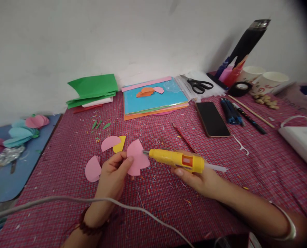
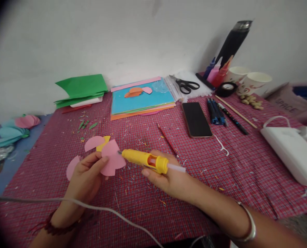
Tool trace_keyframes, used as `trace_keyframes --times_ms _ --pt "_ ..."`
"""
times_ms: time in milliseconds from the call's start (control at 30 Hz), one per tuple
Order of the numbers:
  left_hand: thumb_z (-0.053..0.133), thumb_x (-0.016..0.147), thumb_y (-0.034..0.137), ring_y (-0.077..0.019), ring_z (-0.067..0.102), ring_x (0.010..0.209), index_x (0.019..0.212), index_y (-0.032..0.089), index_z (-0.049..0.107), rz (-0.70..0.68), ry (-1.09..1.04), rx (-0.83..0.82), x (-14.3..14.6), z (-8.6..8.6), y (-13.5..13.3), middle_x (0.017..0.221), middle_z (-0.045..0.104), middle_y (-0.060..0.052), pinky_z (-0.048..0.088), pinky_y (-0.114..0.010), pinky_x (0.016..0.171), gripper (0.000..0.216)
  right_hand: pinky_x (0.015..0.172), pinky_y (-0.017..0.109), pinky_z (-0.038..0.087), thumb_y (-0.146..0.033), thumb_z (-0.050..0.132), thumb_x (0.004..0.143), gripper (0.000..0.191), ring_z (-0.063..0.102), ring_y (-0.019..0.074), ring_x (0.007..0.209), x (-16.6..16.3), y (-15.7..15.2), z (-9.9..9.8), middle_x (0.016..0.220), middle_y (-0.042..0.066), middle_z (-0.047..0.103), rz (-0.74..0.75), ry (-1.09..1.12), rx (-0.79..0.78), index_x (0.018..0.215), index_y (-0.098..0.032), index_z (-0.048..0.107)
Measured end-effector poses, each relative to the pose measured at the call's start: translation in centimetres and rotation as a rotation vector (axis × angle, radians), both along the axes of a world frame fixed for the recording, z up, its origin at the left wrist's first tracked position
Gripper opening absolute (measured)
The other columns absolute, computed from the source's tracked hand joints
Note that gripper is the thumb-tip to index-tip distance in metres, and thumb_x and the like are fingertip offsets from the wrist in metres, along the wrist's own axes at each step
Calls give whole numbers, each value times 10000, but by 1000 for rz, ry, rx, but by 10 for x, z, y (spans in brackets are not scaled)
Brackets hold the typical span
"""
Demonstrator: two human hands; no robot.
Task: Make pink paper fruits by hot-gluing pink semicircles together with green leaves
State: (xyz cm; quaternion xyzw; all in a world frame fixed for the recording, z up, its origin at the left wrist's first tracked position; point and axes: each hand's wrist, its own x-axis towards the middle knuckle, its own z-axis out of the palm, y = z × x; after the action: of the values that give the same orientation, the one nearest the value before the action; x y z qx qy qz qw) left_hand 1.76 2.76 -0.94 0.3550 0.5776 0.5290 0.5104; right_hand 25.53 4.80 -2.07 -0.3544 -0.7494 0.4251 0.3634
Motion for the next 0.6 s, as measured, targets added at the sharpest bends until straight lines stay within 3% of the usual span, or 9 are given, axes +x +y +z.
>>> trace_keyframes --times_ms 233,600 --pt "696 758 358 -58 421 428 717 169 623 -135 234 -9 -9 -13 -3 522 499 59 337 -150 384 206 514 249 423 -341 512 896 174 524 120 582 0 0 3 705 2 543 -29 5 40 809 -190 520" --pt "750 680 295 -58 482 462 693 171 634 154 -32 80 -5 3 3 593 573 46 381 -141 391 171 516 261 420 -361 513 890 201 523 127 585 -2 -3 1 700 6 536 39 -57 -14 783 -191 500"
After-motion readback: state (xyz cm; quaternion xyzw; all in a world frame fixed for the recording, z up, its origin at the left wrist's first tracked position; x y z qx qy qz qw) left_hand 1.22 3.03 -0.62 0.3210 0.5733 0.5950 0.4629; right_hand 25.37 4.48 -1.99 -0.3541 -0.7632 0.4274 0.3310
